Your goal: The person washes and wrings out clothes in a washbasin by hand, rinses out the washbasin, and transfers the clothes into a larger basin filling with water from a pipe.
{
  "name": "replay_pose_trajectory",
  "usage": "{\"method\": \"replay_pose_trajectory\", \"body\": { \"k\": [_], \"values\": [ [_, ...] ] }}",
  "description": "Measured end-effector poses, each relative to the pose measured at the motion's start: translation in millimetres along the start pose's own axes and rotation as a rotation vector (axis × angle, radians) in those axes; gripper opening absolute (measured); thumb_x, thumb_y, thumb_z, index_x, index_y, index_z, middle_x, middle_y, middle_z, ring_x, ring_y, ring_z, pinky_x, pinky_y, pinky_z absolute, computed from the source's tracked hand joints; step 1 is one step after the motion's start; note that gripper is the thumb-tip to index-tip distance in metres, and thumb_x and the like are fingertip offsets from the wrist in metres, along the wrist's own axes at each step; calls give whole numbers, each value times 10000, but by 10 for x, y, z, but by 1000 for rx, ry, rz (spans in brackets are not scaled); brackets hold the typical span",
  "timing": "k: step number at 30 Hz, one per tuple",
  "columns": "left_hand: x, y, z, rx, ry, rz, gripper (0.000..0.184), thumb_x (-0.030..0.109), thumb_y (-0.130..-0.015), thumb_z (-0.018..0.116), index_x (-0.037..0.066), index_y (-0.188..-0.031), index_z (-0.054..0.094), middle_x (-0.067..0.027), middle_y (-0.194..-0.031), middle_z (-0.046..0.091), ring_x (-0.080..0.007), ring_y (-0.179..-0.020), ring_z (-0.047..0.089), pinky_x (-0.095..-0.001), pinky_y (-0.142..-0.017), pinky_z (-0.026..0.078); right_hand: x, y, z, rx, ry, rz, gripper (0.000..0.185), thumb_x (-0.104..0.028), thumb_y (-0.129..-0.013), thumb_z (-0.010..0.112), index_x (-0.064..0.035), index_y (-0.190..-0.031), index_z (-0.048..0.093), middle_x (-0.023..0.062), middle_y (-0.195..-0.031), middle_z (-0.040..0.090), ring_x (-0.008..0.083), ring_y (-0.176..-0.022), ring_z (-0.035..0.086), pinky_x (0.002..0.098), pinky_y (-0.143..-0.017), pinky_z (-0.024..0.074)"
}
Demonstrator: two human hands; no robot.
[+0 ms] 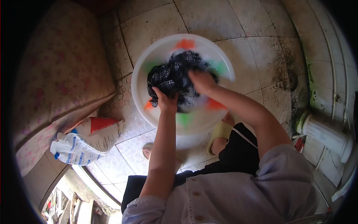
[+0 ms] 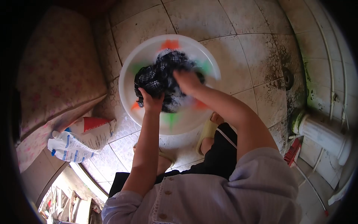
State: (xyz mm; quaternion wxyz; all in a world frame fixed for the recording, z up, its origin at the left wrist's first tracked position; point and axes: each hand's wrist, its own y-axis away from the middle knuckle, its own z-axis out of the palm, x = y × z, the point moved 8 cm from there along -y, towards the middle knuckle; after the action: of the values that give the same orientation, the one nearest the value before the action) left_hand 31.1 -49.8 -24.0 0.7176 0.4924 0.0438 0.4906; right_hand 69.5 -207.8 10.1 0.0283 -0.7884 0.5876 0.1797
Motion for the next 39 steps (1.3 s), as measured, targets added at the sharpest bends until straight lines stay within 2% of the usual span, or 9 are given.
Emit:
{"method": "replay_pose_trajectory", "body": {
  "k": [8, 10, 15, 19, 23, 27, 30, 32, 39],
  "values": [
    [-397, 359, 199, 221, -25, -195, 648, 615, -810, 457, 175, -1283, 401, -65, -1287, 437, -242, -1207, 382, -496, -1032, 224, 488, -108, 54, 163, -740, 514, 451, -111, -668, 597, -84, -1095, 456, 185, -982, 587, 380, -939, 561, 419, -822, 441],
    [-661, 610, 734, -88, 215, -665, 594, 579, -815, 485, 168, -1241, 444, -71, -1242, 480, -242, -1165, 427, -477, -1012, 276, -99, -51, -386, 3, -797, 235, 482, -98, -663, 582, -63, -1125, 451, 194, -1072, 555, 344, -1013, 542, 383, -879, 417],
    [-497, 246, 827, -573, 700, -381, 340, 325, -899, 389, 73, -1064, 550, -102, -1047, 602, -261, -979, 571, -412, -874, 458, -939, 233, -1264, 96, -639, -77, 540, -236, -721, 692, -7, -1143, 445, 222, -1098, 526, 335, -1052, 529, 360, -887, 403],
    [-550, 479, 1059, 72, 227, -269, 280, 254, -913, 366, 99, -1077, 533, -80, -980, 593, -214, -909, 567, -381, -816, 466, -157, -281, -1234, 402, -554, 462, 186, -181, -796, 596, 0, -805, 555, 141, -773, 605, 279, -718, 584, 336, -664, 453],
    [-335, 316, 1086, -846, 748, -151, 258, 257, -913, 376, 118, -1060, 536, -95, -980, 582, -189, -839, 552, -345, -731, 457, -965, 23, -1303, 325, -518, 89, 197, -173, -761, 634, -30, -727, 504, 149, -635, 518, 221, -555, 505, 316, -574, 433],
    [-659, 331, 1031, 25, 409, -306, 235, 247, -900, 408, 92, -998, 555, -84, -896, 598, -176, -797, 591, -325, -744, 488, -69, -364, -1018, 377, -446, 470, 129, -127, -801, 544, -42, -709, 515, 133, -645, 572, 293, -567, 554, 377, -546, 441],
    [-14, 543, 1219, -1191, 970, -73, 270, 279, -900, 387, 83, -972, 558, -87, -887, 590, -174, -778, 588, -316, -746, 484, -823, -84, -1189, 318, -420, 242, 193, -130, -787, 590, -42, -652, 485, 97, -570, 520, 205, -522, 505, 331, -520, 417],
    [-692, 262, 853, -93, 455, -248, 290, 280, -880, 461, 51, -1034, 549, -62, -921, 578, -158, -793, 588, -308, -734, 482, -567, -151, -1083, 292, -540, 310, 240, -145, -793, 625, -39, -638, 475, 49, -534, 484, 137, -487, 428, 292, -513, 410],
    [-152, 567, 980, -282, 628, -287, 313, 364, -893, 386, 92, -953, 528, -62, -919, 561, -198, -925, 545, -330, -822, 436, -751, -48, -1358, 416, -527, 60, 130, -154, -832, 591, -25, -818, 594, 130, -888, 589, 198, -847, 569, 302, -772, 432]
  ]
}}
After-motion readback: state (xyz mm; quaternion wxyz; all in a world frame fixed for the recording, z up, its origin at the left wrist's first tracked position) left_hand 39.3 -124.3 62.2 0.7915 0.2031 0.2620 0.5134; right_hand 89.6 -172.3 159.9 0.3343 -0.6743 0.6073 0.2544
